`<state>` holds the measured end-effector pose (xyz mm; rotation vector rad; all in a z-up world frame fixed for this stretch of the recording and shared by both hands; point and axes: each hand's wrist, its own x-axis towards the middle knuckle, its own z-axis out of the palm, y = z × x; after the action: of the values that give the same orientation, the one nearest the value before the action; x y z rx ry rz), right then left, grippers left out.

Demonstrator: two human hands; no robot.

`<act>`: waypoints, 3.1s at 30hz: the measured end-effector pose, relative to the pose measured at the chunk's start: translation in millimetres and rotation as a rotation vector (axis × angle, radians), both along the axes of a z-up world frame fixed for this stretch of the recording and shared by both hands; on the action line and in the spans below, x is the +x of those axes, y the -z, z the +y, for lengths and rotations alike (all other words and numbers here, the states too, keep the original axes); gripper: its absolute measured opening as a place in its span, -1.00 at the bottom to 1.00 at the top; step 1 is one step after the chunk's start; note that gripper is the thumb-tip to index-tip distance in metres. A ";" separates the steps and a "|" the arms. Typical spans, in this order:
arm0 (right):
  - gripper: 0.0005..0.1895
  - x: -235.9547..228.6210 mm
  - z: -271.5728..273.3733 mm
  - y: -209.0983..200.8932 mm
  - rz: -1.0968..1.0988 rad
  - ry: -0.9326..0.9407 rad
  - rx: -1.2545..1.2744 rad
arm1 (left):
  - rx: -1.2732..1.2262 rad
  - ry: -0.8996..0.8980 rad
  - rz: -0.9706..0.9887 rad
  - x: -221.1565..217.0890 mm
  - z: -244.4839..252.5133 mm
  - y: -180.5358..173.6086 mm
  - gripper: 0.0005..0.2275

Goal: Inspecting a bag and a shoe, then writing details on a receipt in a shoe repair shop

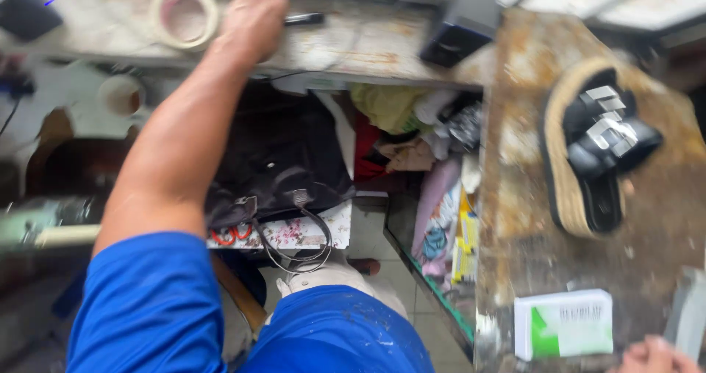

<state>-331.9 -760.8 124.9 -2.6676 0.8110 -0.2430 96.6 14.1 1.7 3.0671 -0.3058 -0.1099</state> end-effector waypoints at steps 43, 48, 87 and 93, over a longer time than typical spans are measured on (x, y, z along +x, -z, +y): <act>-0.81 -2.6 -80.8 -30.2 -0.432 -0.611 1.002 | -1.354 -0.164 0.285 -377.7 -706.1 -187.6 -0.85; -0.89 -7.1 -89.2 -15.9 -0.289 -0.645 0.789 | -1.024 0.036 -0.014 -401.4 -660.5 -197.9 -0.71; -0.79 118.3 -102.1 14.6 -0.353 -0.764 -0.275 | -0.199 0.322 -0.449 -445.8 -582.5 -140.9 -0.71; -0.82 65.8 -48.2 -69.0 0.265 -0.763 0.458 | -0.222 0.315 -0.330 -447.5 -582.2 -144.7 -0.64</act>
<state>-266.1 -809.0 193.9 -2.3726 -0.1275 0.4381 -350.9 -568.1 146.4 2.7816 -0.7601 0.3937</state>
